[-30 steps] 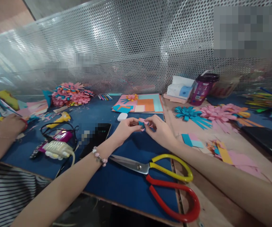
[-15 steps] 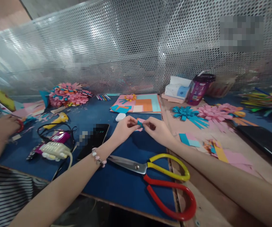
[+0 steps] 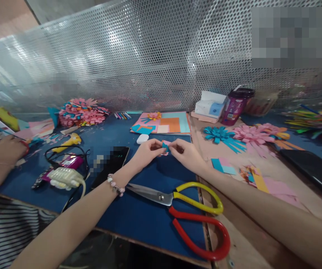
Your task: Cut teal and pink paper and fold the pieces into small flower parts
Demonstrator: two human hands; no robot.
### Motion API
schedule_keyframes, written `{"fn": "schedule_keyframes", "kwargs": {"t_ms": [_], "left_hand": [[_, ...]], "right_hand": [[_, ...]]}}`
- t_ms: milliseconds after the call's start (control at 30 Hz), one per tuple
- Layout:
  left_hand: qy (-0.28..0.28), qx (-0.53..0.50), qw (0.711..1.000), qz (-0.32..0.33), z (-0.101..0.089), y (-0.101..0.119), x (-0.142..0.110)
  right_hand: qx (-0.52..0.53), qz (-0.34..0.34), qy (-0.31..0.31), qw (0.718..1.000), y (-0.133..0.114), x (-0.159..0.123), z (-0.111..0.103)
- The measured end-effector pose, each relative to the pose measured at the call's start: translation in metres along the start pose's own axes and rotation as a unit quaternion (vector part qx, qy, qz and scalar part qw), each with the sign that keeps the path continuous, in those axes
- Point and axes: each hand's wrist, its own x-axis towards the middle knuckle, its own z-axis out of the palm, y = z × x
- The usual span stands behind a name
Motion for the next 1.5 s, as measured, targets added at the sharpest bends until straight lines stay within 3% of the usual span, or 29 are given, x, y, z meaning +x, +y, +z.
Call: {"fn": "schedule_keyframes", "kwargs": {"t_ms": [267,500,800,1167,1500], "left_hand": [[-0.015,0.007,1.0,-0.007,0.0009,-0.0004,-0.0003],[-0.018,0.017,1.0,0.006,0.0,-0.0009,-0.0007],[-0.012,0.016,1.0,0.021,0.0002,-0.0002,-0.003],[-0.038,0.057,0.995,0.066,-0.0004,0.0018,-0.0037],[-0.022,0.093,0.992,0.077,0.0011,0.001,-0.0052]], "right_hand": [[0.0,0.004,-0.007,1.0,0.004,-0.0001,0.0008],[-0.11,-0.059,0.031,0.992,0.0031,-0.004,0.0067],[-0.201,-0.077,0.053,0.975,0.0018,-0.0087,0.0077],[-0.19,-0.088,0.072,0.975,0.0021,-0.0071,0.0085],[-0.177,-0.091,0.077,0.977,0.0011,-0.0075,0.0076]]}}
